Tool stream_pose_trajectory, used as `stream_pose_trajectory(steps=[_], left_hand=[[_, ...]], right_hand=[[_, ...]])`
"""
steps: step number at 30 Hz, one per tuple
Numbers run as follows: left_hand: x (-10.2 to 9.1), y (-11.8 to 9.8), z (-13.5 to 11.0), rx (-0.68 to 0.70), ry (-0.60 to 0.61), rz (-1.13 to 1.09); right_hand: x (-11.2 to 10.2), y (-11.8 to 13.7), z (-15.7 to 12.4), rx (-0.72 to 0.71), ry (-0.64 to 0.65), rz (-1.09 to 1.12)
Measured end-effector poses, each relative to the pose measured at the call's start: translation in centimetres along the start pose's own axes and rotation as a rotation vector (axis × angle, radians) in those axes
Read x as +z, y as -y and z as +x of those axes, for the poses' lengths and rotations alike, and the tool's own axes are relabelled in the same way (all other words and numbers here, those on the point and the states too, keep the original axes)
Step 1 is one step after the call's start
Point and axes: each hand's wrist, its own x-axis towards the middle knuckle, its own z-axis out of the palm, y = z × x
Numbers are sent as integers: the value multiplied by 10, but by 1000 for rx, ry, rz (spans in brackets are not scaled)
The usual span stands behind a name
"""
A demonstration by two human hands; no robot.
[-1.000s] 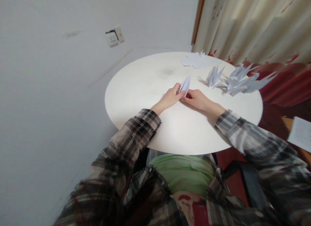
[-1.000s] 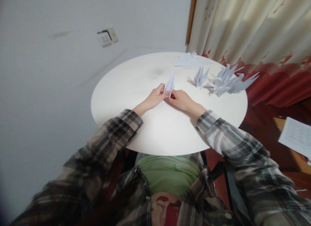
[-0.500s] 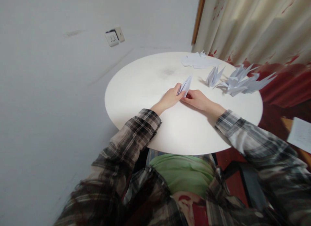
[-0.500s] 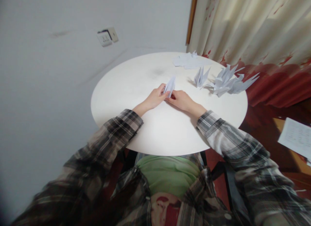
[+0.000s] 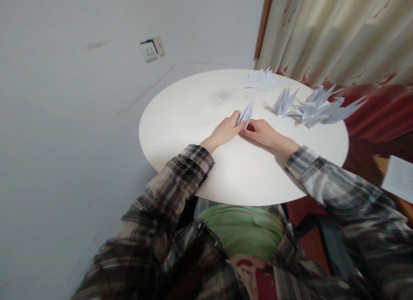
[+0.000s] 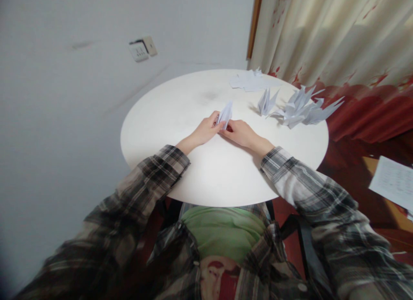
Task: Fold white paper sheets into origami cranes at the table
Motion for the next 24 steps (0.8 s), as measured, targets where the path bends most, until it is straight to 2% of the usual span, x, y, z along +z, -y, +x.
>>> stream_pose_trajectory(steps=[24], left_hand=[[-1, -2, -1, -3, 11, 13]], right_hand=[[2, -3, 1, -26, -5, 13]])
